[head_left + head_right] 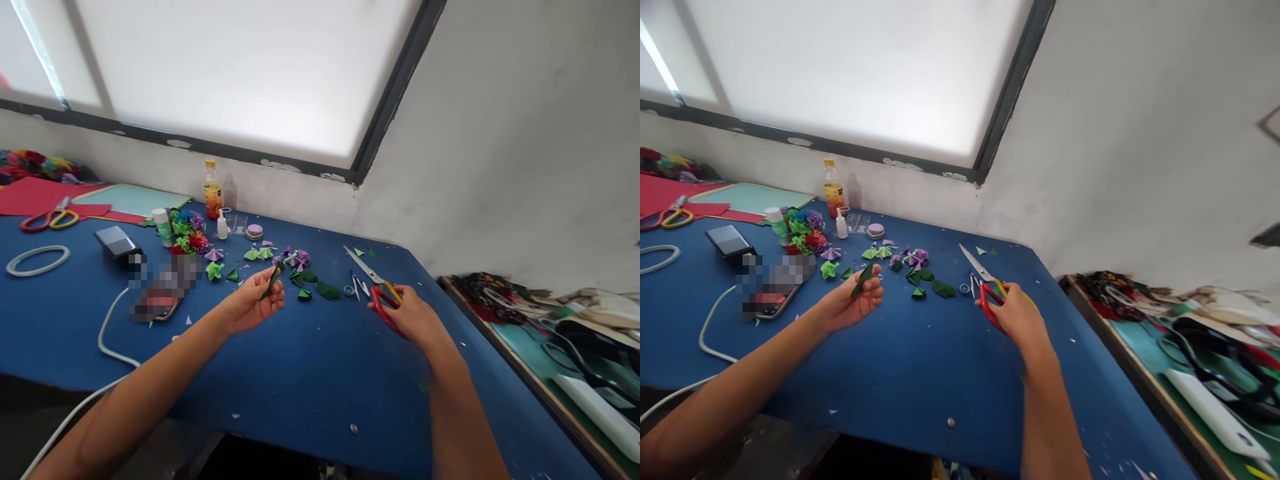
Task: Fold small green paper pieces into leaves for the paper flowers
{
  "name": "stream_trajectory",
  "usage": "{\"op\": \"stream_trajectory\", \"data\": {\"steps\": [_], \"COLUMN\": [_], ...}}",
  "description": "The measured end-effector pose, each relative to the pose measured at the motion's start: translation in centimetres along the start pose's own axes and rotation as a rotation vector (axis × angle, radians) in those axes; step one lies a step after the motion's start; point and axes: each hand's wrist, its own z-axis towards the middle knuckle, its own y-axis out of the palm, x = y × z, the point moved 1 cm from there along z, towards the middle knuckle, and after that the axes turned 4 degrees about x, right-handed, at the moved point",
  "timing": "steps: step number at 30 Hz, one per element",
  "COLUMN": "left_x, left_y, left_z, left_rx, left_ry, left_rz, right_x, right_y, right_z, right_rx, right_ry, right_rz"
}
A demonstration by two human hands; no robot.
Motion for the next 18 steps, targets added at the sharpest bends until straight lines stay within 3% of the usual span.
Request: {"op": "stream_trajectory", "data": {"steps": [5,11,14,18], "left_x": [0.5,0.3,0.2,0.4], "left_y": [0.3,0.4,0.4,0.4], "left_z": [-0.3,0.5,0.6,0.5], "left_rx": [-0.027,0.189,0.242,0.292], "left_ry": [-0.006,0.233,0.352,0.426], "left_rz": [-0.037,0.17,0.222,0.234], "right_x": [-1.1,-3.9,-5.1,-6.1], "right_y": [1.7,4.8,5.9,5.9], "right_z": [0.4,-3.1,-5.4,-7.8], "right_rx": [-0.012,-0.394,-0.51,-0.644], "right_ry": [-0.117,-0.407,-0.44,-0.486], "right_rz": [0.598,1.011,1.069,0.827]}}
